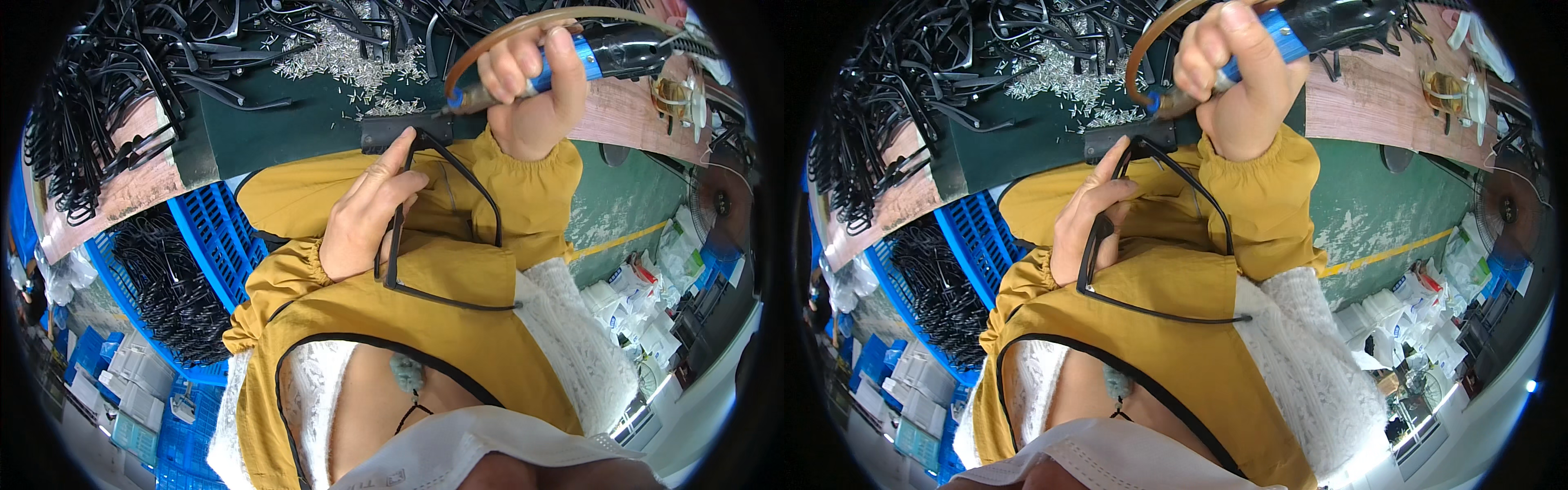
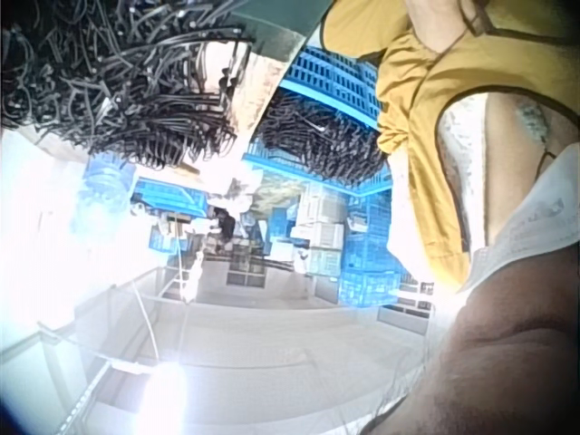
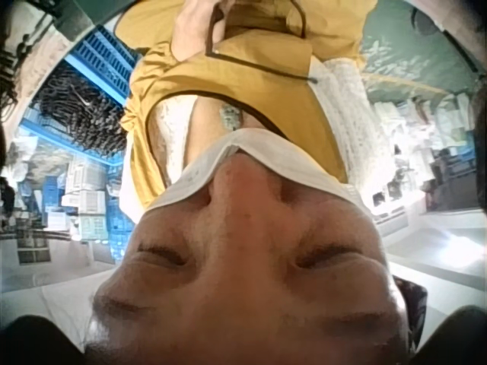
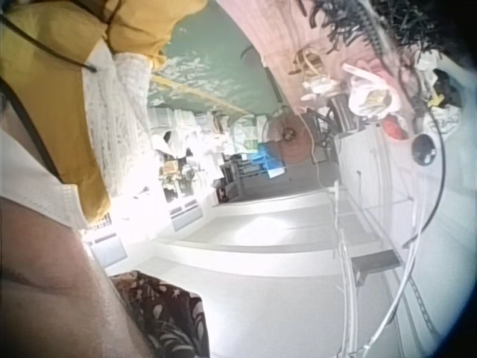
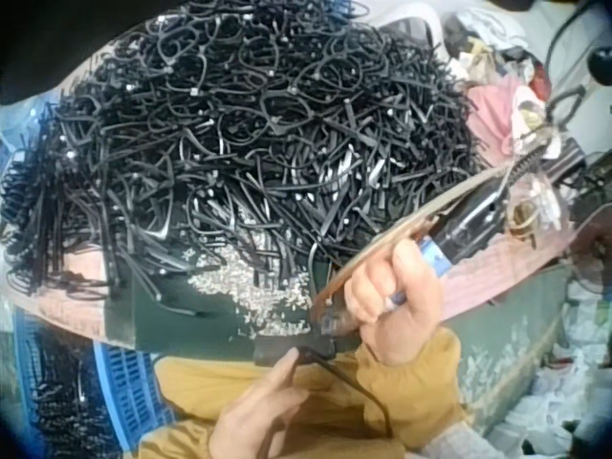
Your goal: The person repeatedly picks up black plastic eyeglass frames from a pile, uses a handheld soldering iron to heat and adjust the frame arms, then places the frames back on the pile. The process is repeated continuously throughout the clip.
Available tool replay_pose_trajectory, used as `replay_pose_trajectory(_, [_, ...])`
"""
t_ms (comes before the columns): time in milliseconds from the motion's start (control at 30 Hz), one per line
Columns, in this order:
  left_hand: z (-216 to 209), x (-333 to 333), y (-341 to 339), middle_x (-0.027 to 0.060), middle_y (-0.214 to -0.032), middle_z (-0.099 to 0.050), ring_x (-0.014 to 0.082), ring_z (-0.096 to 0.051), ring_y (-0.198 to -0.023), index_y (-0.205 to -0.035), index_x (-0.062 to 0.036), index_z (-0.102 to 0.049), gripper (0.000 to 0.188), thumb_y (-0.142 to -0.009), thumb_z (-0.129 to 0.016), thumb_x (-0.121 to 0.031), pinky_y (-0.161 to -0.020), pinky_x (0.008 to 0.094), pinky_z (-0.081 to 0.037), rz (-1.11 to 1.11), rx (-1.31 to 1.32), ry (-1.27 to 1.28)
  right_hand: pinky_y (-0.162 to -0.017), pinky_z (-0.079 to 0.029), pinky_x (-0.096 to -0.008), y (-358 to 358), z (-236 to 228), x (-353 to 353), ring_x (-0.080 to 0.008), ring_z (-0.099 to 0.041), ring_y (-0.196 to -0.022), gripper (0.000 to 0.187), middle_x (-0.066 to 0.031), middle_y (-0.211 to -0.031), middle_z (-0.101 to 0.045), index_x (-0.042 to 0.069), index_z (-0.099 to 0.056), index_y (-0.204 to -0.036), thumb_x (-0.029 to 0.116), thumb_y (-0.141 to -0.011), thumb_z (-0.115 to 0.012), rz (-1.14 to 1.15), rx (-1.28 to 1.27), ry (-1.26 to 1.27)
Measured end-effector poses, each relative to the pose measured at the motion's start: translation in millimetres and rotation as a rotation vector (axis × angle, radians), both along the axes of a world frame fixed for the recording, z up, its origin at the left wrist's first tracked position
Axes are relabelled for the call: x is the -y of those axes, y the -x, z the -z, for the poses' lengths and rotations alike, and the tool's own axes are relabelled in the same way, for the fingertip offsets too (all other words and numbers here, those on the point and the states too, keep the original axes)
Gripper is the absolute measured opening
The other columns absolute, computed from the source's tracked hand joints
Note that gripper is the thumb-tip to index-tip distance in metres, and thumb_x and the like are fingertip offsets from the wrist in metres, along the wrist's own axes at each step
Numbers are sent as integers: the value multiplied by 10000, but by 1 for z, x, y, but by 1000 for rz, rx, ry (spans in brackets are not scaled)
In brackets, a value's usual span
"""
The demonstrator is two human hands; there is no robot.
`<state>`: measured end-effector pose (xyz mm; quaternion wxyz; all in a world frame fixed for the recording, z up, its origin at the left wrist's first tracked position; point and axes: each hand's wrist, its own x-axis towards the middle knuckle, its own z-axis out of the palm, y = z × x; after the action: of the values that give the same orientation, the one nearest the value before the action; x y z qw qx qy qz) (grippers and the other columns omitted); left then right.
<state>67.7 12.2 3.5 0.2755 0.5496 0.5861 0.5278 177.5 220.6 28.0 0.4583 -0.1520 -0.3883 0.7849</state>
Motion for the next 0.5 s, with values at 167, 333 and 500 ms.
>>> replay_pose_trajectory(167, [8, 2, -1, 325, -1405, -577, 423, -697, -1096, -1125, -17, -632, 329, -829, -680, 119, -864, 393, -580, -11, 15, -21, -463, -352, -260, 16, -8, 7, -126, -433, -505, 246, -16, -652, -414, 96, -482, -1111, 175, -984, -678, -171, -78, 17])
replay_pose_trajectory(333, [16, 3, -4, 329, -1383, -597, 324, -733, -891, -1072, -13, -639, 332, -788, -648, 159, -719, 337, -573, -52, 30, -68, -451, -351, -266, 24, -7, 6, -143, -453, -490, 210, -25, -639, -443, 87, -479, -1084, 127, -977, -655, -51, 97, 44])
replay_pose_trajectory(500, [24, 1, -7, 341, -1342, -621, 282, -732, -846, -1040, -3, -637, 352, -745, -629, 188, -681, 330, -566, -102, 12, -126, -434, -336, -269, 28, -7, 4, -138, -440, -472, 148, -20, -626, -434, 98, -494, -1039, 111, -981, -629, -123, 110, -17])
